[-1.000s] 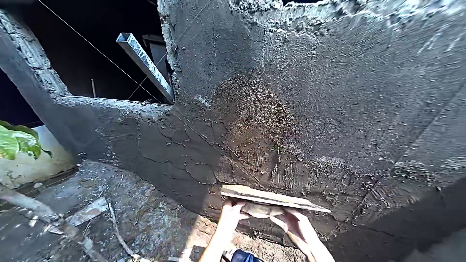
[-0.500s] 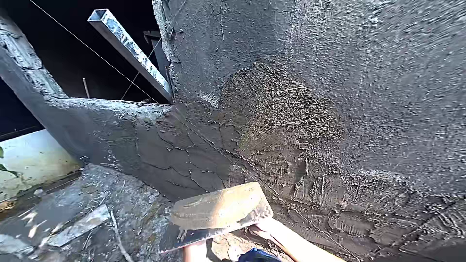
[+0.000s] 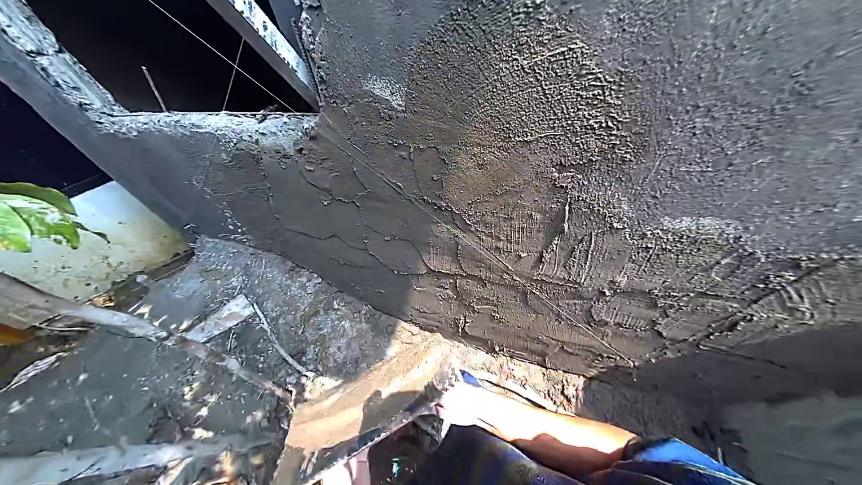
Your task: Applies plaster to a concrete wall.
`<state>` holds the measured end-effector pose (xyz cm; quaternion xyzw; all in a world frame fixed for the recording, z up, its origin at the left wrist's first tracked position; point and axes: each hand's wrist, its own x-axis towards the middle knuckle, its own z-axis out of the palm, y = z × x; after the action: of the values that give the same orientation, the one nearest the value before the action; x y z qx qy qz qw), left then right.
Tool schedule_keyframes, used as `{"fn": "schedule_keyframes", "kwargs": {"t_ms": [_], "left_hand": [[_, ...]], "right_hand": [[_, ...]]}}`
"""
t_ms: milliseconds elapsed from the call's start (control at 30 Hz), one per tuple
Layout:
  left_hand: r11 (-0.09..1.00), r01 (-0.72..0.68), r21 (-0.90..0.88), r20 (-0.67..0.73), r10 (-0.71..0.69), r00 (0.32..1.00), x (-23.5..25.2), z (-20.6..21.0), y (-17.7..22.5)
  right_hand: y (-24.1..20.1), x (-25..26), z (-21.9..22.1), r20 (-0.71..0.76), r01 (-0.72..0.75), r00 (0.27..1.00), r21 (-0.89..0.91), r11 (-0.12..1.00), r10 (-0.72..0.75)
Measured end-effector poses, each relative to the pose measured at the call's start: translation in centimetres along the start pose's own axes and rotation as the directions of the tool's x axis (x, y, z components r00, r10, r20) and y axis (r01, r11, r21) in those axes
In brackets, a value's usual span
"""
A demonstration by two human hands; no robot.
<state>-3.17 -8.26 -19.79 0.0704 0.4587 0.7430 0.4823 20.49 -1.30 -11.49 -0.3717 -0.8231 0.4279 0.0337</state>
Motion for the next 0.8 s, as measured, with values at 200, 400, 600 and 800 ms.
{"fn": "schedule_keyframes", "kwargs": {"t_ms": [200, 400, 600, 800], "left_hand": [[0.99, 0.142, -0.016, 0.126, -0.139, 0.982, -10.4, -3.7, 5.1], [0.931, 0.174, 0.32, 0.11, -0.219, 0.969, -14.6, -4.2, 8.2], [0.991, 0.062, 0.116, 0.074, -0.071, 0.995, -17.9, -3.4, 6.6], [0.943, 0.307, 0.126, 0.037, -0.314, 0.949, -22.2, -2.1, 2.9]], "right_hand": [[-7.0, -8.7, 3.4, -0.002, -0.015, 1.0, 0.125, 0.992, 0.016], [-8.3, -12.2, 6.6, -0.119, -0.011, 0.992, 0.268, 0.963, 0.044], [-8.5, -15.8, 10.1, -0.247, 0.117, 0.939, 0.884, 0.453, 0.239], [-5.4, -22.5, 13.4, -0.279, 0.105, 0.878, 0.905, 0.413, 0.389]]}}
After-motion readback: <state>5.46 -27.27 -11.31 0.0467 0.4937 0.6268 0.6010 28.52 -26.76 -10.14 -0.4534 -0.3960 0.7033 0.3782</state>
